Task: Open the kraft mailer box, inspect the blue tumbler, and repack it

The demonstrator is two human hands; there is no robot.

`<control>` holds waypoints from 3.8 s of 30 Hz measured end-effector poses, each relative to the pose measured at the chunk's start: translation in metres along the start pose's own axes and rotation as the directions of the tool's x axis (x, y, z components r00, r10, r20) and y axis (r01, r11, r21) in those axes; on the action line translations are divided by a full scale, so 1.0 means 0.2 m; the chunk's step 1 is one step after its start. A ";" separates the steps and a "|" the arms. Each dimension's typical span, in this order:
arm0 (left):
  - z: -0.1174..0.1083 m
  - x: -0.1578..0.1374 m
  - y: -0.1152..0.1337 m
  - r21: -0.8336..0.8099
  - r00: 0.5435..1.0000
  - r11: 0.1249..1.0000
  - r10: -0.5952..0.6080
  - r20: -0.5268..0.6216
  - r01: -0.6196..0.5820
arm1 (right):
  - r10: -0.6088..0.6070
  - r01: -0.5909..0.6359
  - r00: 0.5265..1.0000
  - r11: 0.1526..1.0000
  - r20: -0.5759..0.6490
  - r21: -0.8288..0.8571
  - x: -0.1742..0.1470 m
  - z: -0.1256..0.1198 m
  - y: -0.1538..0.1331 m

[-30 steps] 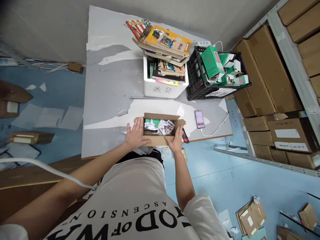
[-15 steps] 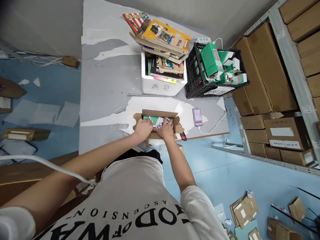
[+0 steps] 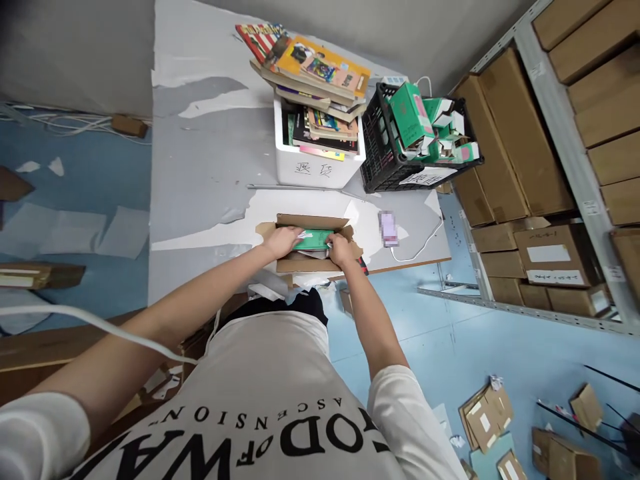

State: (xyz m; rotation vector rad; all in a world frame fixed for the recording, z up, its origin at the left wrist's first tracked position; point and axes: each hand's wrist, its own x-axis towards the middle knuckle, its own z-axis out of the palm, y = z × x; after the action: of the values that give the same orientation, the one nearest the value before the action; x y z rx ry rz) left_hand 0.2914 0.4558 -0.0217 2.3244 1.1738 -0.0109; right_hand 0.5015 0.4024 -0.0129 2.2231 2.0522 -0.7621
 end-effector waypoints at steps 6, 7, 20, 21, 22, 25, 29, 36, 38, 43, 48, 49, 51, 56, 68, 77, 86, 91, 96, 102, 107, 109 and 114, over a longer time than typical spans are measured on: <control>-0.04 -0.08 -0.01 -0.369 0.972 0.927 -0.149 -0.180 0.074 | -0.134 0.237 0.919 0.940 -0.371 0.246 -0.13 -0.07 0.07; -0.05 -0.09 0.00 -0.392 0.969 0.916 -0.169 -0.179 0.087 | -0.141 0.251 0.918 0.930 -0.371 0.268 -0.14 -0.09 0.07; 0.06 -0.08 0.16 -0.167 0.936 0.924 -0.351 -0.012 0.344 | -0.068 0.313 0.688 0.926 0.723 -0.211 0.15 -0.10 -0.31; 0.07 -0.07 0.16 -0.177 0.936 0.920 -0.353 0.013 0.349 | -0.065 0.323 0.666 0.923 0.743 -0.209 0.15 -0.08 -0.33; 0.08 -0.06 0.16 -0.191 0.934 0.915 -0.354 0.039 0.355 | -0.060 0.331 0.645 0.920 0.762 -0.208 0.15 -0.06 -0.35; 0.11 -0.05 0.14 -0.219 0.925 0.899 -0.377 0.059 0.380 | -0.037 0.362 0.572 0.908 0.819 -0.211 0.15 -0.01 -0.34; 0.14 -0.05 0.14 -0.232 0.921 0.892 -0.383 0.064 0.387 | -0.057 0.405 0.541 0.892 0.839 -0.200 0.14 0.03 -0.31; 0.09 -0.03 0.12 -0.470 0.910 0.799 -0.414 0.024 0.376 | -0.238 0.452 0.641 0.886 0.730 -0.107 0.07 -0.12 -0.23; 0.05 -0.05 0.12 -0.648 0.898 0.692 -0.439 -0.026 0.319 | -0.366 0.469 0.723 0.883 0.586 -0.028 0.03 -0.24 -0.18; -0.12 -0.19 0.18 -0.984 0.933 0.160 -0.360 0.020 0.082 | -0.550 0.524 0.835 0.803 0.016 0.284 -0.14 -0.49 -0.16; -0.31 -0.45 0.16 -0.991 0.913 -0.105 -0.407 -0.031 -0.080 | -0.637 0.683 0.730 0.671 -0.248 0.287 -0.15 -0.42 -0.51; -0.33 -0.51 0.11 -0.987 0.886 -0.106 -0.461 -0.056 -0.118 | -0.656 0.703 0.711 0.654 -0.253 0.279 -0.13 -0.37 -0.62; -0.34 -0.62 -0.01 -0.983 0.816 -0.097 -0.574 -0.075 -0.158 | -0.690 0.723 0.689 0.631 -0.222 0.281 -0.07 -0.23 -0.82; -0.17 -0.85 -0.39 -0.975 0.679 -0.192 -0.731 0.068 -0.108 | -0.711 0.667 0.703 0.654 -0.013 0.357 0.07 0.22 -1.15; 0.23 -0.78 -0.70 -0.985 0.392 -0.112 -0.907 0.157 0.134 | -0.299 0.199 0.906 0.926 0.300 0.322 0.03 0.58 -1.23; 0.07 -0.72 -0.56 -0.707 0.417 0.542 -0.831 -0.369 0.455 | -0.518 0.515 0.853 0.816 -0.063 0.262 -0.27 -0.10 -0.58; 0.01 -0.49 0.13 0.123 0.972 0.972 0.215 -0.094 -0.203 | -0.412 0.472 0.865 0.862 0.286 -0.187 0.14 0.15 -0.42; 0.03 -0.42 0.17 0.201 0.992 0.972 0.127 -0.013 -0.121 | -0.329 0.428 0.896 0.822 0.299 -0.376 0.17 0.21 -0.46; 0.00 -0.39 0.18 0.237 0.993 0.966 0.082 0.087 -0.101 | -0.326 0.452 0.876 0.810 0.355 -0.373 0.14 0.18 -0.44; 0.05 -0.40 0.17 0.291 0.992 0.949 0.124 0.015 -0.123 | -0.422 0.517 0.846 0.799 0.326 -0.308 0.08 0.05 -0.48; 0.10 -0.43 0.08 0.348 0.980 0.927 0.180 -0.084 -0.140 | -0.596 0.599 0.800 0.799 0.065 -0.057 -0.03 -0.24 -0.37; 0.08 -0.41 0.04 0.350 0.980 0.930 0.160 -0.116 -0.110 | -0.587 0.596 0.798 0.802 -0.136 0.043 -0.10 -0.37 -0.31; -0.04 -0.28 -0.04 0.314 0.976 0.949 0.052 -0.211 0.017 | -0.389 0.653 0.601 0.743 -0.698 0.148 -0.30 -0.65 -0.17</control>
State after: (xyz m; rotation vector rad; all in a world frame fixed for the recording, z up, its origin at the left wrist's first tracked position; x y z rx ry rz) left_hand 0.2496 0.4213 -0.0055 2.6703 1.3396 0.0694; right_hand 0.5116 0.3946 0.1337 2.2549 3.2874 -0.4872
